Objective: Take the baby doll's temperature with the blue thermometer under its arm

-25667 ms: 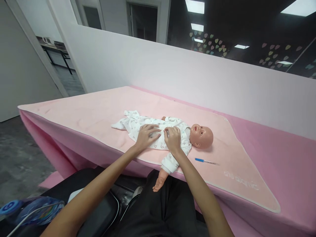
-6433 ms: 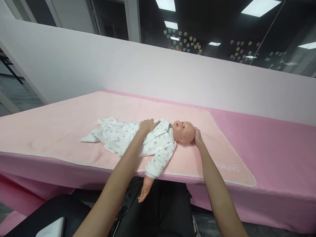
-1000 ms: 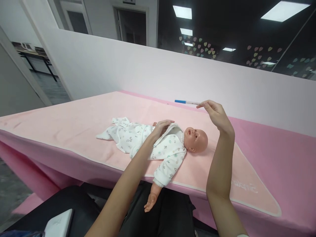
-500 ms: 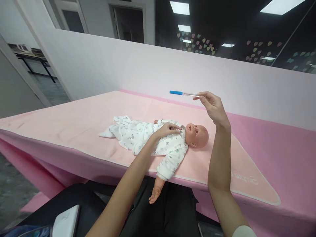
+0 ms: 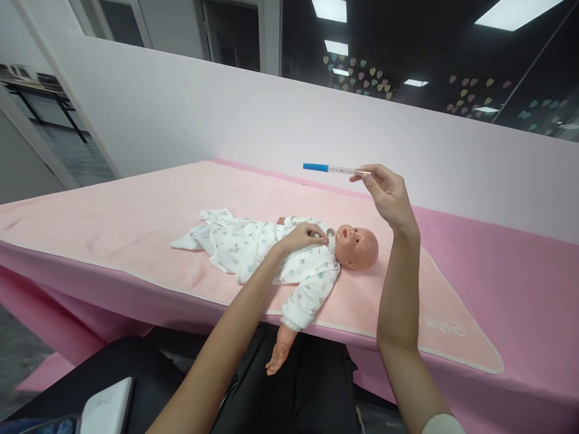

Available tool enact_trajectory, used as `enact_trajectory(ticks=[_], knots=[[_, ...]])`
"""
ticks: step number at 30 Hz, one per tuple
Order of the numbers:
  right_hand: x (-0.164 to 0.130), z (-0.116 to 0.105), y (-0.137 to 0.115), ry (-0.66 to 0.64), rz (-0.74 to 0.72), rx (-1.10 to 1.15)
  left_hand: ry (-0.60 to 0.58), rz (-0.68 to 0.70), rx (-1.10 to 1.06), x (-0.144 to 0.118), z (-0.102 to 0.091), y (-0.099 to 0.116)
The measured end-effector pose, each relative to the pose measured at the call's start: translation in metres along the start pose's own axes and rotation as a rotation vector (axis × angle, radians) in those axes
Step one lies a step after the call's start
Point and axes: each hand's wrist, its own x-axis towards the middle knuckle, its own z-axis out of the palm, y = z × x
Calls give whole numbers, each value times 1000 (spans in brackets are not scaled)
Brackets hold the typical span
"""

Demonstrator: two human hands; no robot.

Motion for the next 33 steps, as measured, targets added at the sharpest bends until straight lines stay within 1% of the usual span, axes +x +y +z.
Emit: enact_trajectory(ticks=[11,33], knots=[[0,-1,3,10,-10,-22,9,-91,21,-1,0,0],[-1,-6,4,10,30,-57,46,-115,-3,-2,0,5]])
